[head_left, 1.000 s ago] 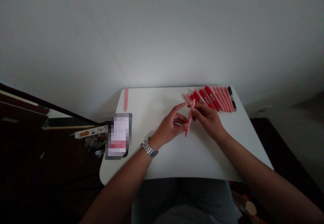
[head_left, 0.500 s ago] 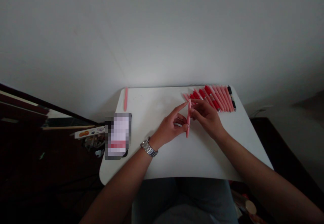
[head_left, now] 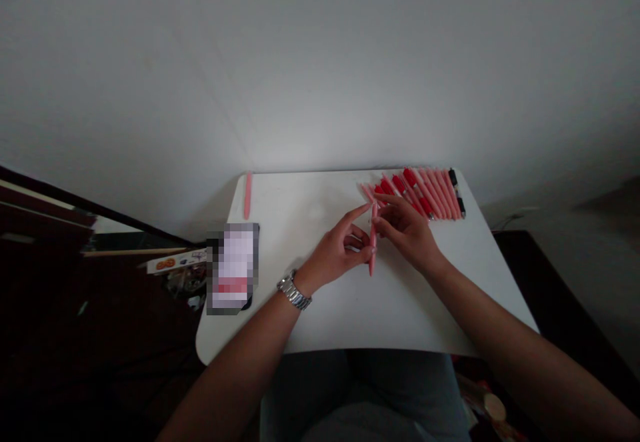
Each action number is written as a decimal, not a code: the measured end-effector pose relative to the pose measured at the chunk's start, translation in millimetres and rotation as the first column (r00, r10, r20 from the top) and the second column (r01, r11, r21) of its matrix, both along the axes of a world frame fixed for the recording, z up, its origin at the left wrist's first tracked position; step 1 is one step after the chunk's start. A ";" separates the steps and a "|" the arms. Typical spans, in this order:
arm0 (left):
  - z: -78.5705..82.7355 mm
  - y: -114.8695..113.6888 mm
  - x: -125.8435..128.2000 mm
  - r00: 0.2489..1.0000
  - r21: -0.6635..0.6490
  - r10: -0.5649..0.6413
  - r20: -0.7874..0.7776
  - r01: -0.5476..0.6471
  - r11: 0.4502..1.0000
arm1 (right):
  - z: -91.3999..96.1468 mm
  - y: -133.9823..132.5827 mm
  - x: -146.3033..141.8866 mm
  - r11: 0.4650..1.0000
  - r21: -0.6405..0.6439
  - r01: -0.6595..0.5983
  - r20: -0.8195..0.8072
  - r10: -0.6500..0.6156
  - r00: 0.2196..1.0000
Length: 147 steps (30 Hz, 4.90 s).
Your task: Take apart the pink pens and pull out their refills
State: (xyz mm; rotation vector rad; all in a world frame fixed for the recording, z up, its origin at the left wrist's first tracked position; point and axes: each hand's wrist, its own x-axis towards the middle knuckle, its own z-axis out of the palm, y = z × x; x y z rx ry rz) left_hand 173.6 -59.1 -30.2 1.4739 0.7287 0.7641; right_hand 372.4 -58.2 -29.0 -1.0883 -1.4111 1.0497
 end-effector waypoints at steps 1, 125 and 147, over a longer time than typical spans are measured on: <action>0.2 0.0 0.0 1.000 -0.008 -0.002 0.005 0.002 1.000 | -0.4 0.2 0.2 1.000 -0.001 -0.004 0.000 0.004 1.000; 0.3 15.1 -4.3 0.907 -0.045 0.393 0.152 -0.390 0.920 | -0.4 -6.3 -5.9 0.998 0.044 -0.041 0.221 0.030 0.975; 5.7 13.7 -3.3 0.871 -0.057 0.445 0.209 -0.444 0.894 | 1.1 -7.1 -6.2 0.981 0.179 -0.079 0.487 -0.019 0.873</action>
